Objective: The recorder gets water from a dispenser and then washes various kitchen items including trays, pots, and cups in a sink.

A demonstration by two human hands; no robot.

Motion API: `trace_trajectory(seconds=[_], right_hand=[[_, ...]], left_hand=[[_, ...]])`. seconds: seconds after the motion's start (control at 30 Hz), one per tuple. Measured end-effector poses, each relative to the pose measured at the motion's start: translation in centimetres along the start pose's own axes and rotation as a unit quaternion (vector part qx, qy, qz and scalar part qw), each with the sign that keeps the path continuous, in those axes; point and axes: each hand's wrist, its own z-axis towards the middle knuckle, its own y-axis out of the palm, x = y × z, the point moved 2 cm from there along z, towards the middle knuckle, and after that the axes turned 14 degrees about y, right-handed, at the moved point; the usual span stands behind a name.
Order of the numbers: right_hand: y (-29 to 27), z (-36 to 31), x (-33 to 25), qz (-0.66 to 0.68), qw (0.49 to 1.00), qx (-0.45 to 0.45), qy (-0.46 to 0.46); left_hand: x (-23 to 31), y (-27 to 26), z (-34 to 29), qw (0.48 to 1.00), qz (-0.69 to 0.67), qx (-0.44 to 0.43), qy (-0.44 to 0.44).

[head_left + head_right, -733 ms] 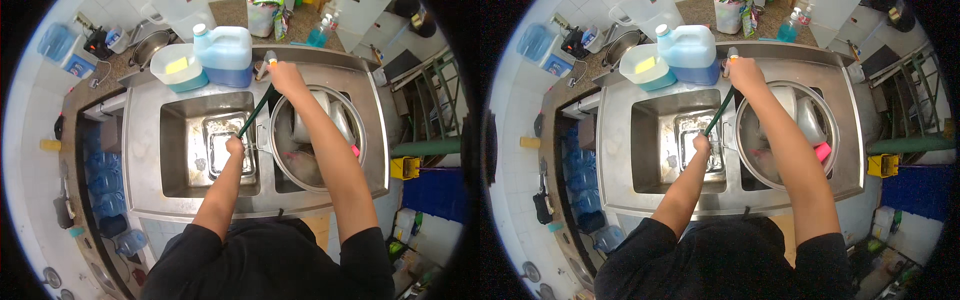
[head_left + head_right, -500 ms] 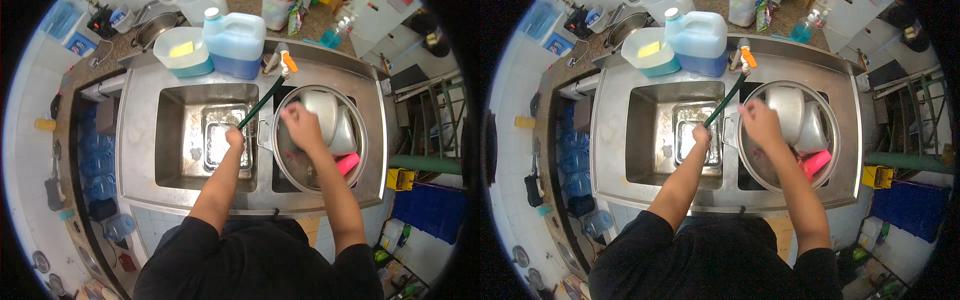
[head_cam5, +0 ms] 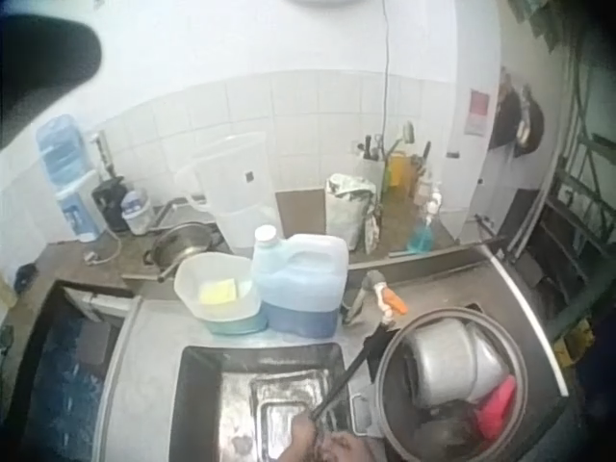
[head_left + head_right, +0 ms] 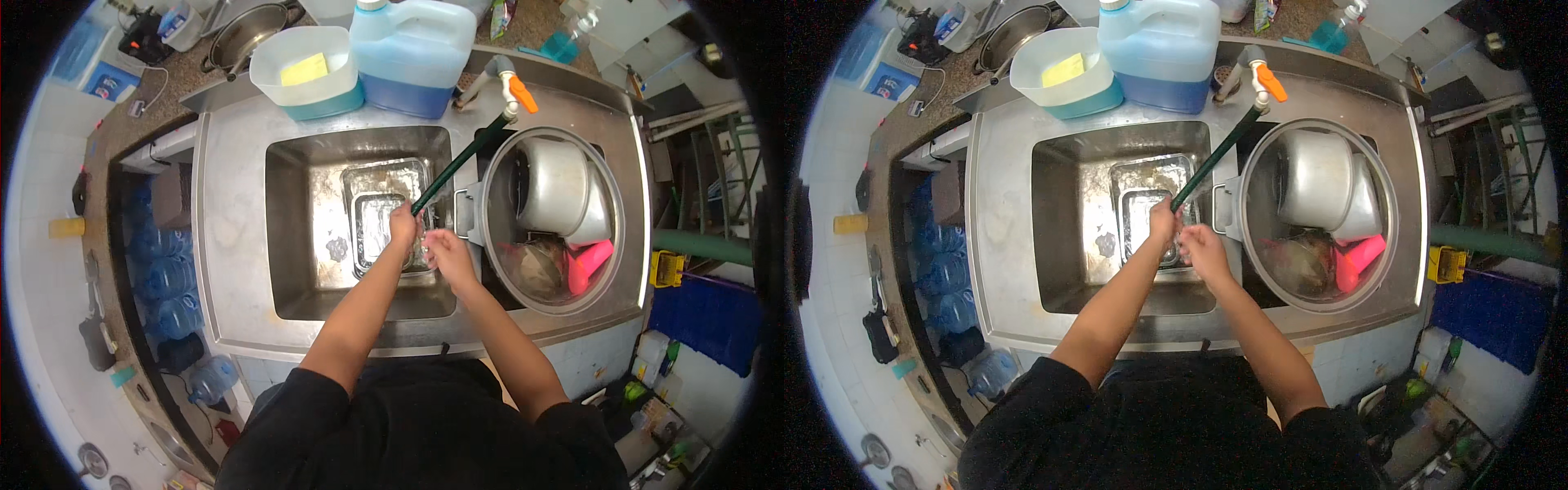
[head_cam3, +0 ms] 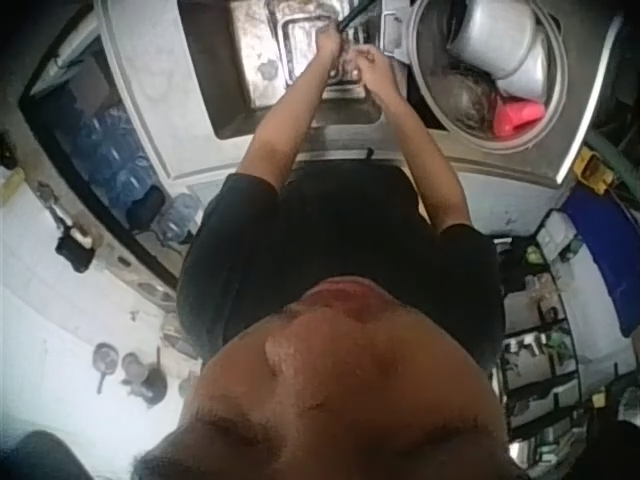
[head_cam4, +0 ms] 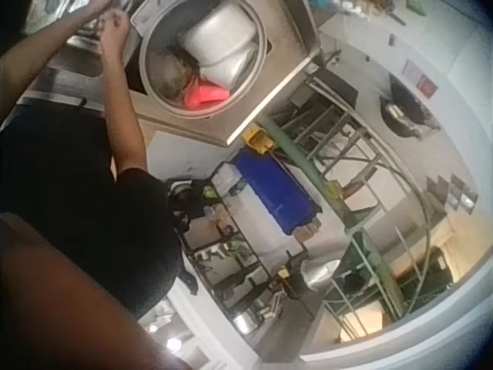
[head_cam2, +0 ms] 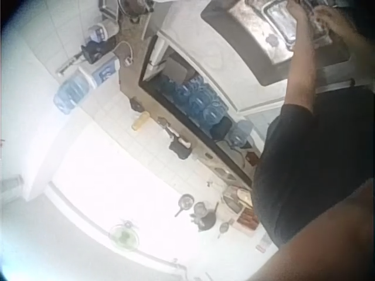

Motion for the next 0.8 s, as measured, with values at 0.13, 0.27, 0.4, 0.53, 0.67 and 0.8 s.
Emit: trace_trajectory(seconds=[0.13, 0.27, 0.4, 0.53, 0.67, 0.8], right_hand=[[6.4, 8.1, 2.0, -0.018, 0.99, 0.115, -0.075], [9.6, 11.8, 0.6, 0.311, 0.949, 0.017, 0.039], [8.5, 14.4, -0.5, 0.403, 0.915, 0.01, 0.018], [7.8, 14.9, 0.2, 0.347, 0.937, 0.02, 0.001], [14.3, 15.9, 0.8, 0.268, 0.961, 0.04, 0.063], [5.2, 20.9, 6.1, -0.062, 0.975, 0.206, 0.058]], left_hand=[[-0.7, -6.5, 0.9, 0.991, -0.097, 0.095, -0.021], [-1.5, -7.9, 1.0, 0.978, -0.149, 0.1, -0.105], [-1.0, -5.3, 1.0, 0.945, -0.29, 0.052, -0.144], [-3.7, -3.7, 2.9, 0.921, -0.342, 0.048, -0.183], [-9.0, -12.5, 9.6, 0.817, -0.551, -0.121, -0.123], [-7.9, -3.6, 2.3, 0.827, -0.516, -0.1, -0.199]])
